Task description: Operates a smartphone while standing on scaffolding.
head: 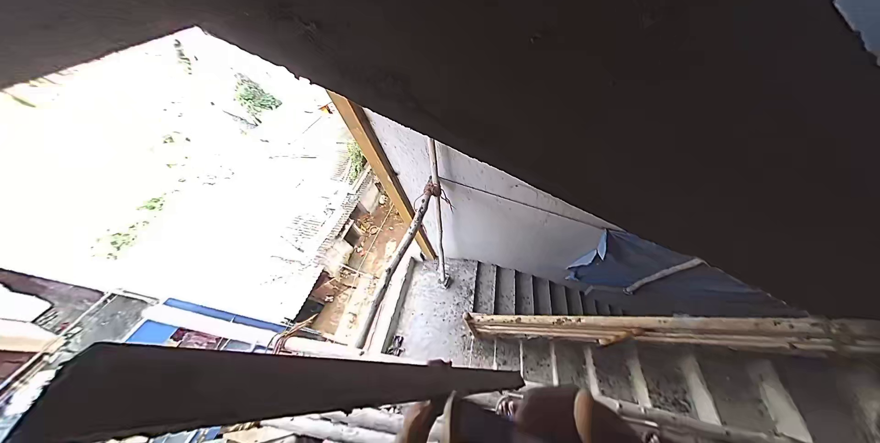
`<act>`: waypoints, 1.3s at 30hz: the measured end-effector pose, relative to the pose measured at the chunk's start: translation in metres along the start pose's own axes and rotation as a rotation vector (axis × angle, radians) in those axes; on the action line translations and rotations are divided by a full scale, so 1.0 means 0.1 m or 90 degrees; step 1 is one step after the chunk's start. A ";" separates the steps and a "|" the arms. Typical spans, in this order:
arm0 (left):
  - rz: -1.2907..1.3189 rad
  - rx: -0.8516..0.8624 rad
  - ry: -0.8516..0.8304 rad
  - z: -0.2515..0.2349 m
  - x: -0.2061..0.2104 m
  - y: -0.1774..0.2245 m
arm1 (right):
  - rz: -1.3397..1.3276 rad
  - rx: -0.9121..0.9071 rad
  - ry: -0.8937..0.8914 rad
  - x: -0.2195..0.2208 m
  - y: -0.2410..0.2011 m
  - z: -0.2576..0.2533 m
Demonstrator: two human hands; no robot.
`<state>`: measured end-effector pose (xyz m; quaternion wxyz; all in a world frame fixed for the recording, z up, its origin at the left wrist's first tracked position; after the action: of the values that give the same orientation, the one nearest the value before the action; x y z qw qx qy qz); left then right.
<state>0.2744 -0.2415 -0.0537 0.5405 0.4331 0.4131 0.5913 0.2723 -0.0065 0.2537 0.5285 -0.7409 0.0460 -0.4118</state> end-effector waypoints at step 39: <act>0.011 -0.160 0.425 0.90 0.19 -1.13 | -0.210 -0.168 0.484 -2.37 -0.09 2.66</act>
<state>0.3918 -0.2127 -0.1345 0.4195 0.1496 0.4871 0.7512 0.2887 0.3145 0.1006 0.3019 -0.5956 0.1708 -0.7245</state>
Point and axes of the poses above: each hand's wrist, its own z-axis away from the middle knuckle, its own x-axis out of the palm, y = z × x, the point moved 10 cm from there along -z, towards the middle knuckle, and after that the axes turned 1 degree about -y, right-handed, at the moved point
